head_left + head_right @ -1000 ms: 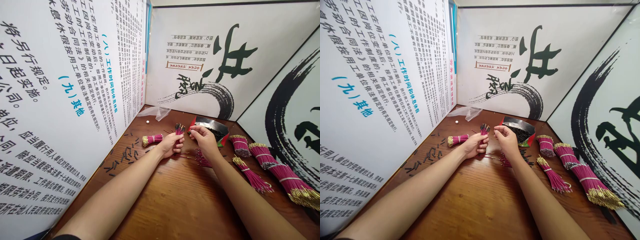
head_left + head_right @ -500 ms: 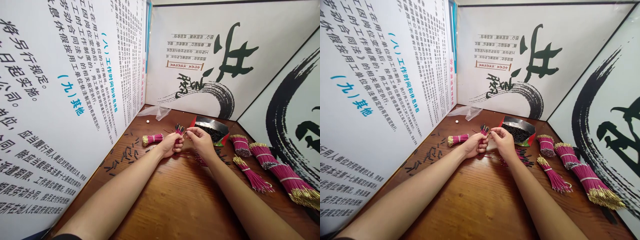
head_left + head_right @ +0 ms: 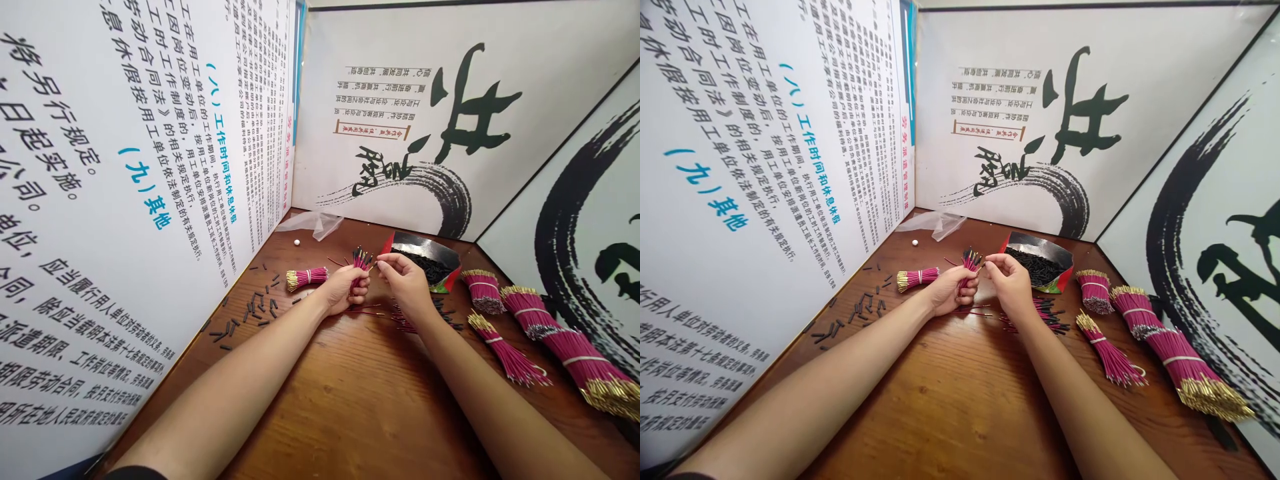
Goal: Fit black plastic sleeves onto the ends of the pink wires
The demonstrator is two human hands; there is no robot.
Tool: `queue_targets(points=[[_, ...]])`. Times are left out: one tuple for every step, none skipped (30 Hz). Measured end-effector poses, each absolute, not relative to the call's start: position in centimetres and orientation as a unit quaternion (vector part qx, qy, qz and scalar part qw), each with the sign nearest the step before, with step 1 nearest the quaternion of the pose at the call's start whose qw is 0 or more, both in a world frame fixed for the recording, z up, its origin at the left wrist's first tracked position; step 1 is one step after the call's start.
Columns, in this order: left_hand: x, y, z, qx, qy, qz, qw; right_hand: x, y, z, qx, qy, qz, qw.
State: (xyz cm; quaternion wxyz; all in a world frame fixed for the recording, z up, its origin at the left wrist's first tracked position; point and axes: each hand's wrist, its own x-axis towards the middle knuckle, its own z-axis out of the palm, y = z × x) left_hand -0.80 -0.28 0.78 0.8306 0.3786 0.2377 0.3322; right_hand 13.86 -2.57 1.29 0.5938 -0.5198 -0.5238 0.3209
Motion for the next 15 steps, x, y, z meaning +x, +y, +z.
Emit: queue_targets(points=[[-0.81,-0.31,0.80,0.380,0.237,0.333,0.830,13.86,-2.56,1.27,-0.520,-0.522,0.321,0.596],[-0.81,-0.34,0.81,0.381,0.235,0.334,0.829,13.84,-2.55,1.24,-0.520,-0.519,0.319,0.598],[-0.82,-0.35,0.82,0.382,0.233,0.334,0.830,13.82,-2.54,1.20,-0.521,-0.518,0.316,0.601],[-0.84,-0.36,0.82,0.384,0.231,0.332,0.830,13.79,-2.53,1.14,-0.521,-0.517,0.313,0.603],[-0.85,-0.36,0.82,0.385,0.229,0.331,0.831,13.75,-2.53,1.07,-0.521,-0.517,0.310,0.604],[-0.86,-0.34,0.81,0.385,0.227,0.331,0.832,13.71,-2.53,1.00,-0.520,-0.518,0.308,0.606],[-0.86,-0.32,0.80,0.384,0.225,0.331,0.832,13.67,-2.53,0.93,-0.519,-0.518,0.305,0.608],[-0.86,-0.30,0.78,0.383,0.223,0.332,0.833,13.63,-2.54,0.87,-0.517,-0.518,0.301,0.611],[-0.86,-0.27,0.76,0.381,0.221,0.332,0.834,13.59,-2.55,0.82,-0.516,-0.515,0.295,0.618],[-0.85,-0.24,0.73,0.379,0.220,0.333,0.835,13.56,-2.56,0.79,-0.515,-0.511,0.288,0.625],[-0.85,-0.21,0.70,0.378,0.219,0.333,0.836,13.53,-2.57,0.77,-0.515,-0.508,0.282,0.630],[-0.84,-0.19,0.66,0.378,0.218,0.333,0.836,13.50,-2.58,0.76,-0.515,-0.506,0.279,0.633],[-0.84,-0.17,0.63,0.378,0.218,0.333,0.836,13.47,-2.59,0.77,-0.515,-0.506,0.280,0.633],[-0.84,-0.16,0.60,0.378,0.218,0.334,0.836,13.43,-2.61,0.78,-0.516,-0.506,0.281,0.632],[-0.83,-0.15,0.58,0.378,0.218,0.335,0.835,13.39,-2.62,0.81,-0.517,-0.508,0.282,0.629]])
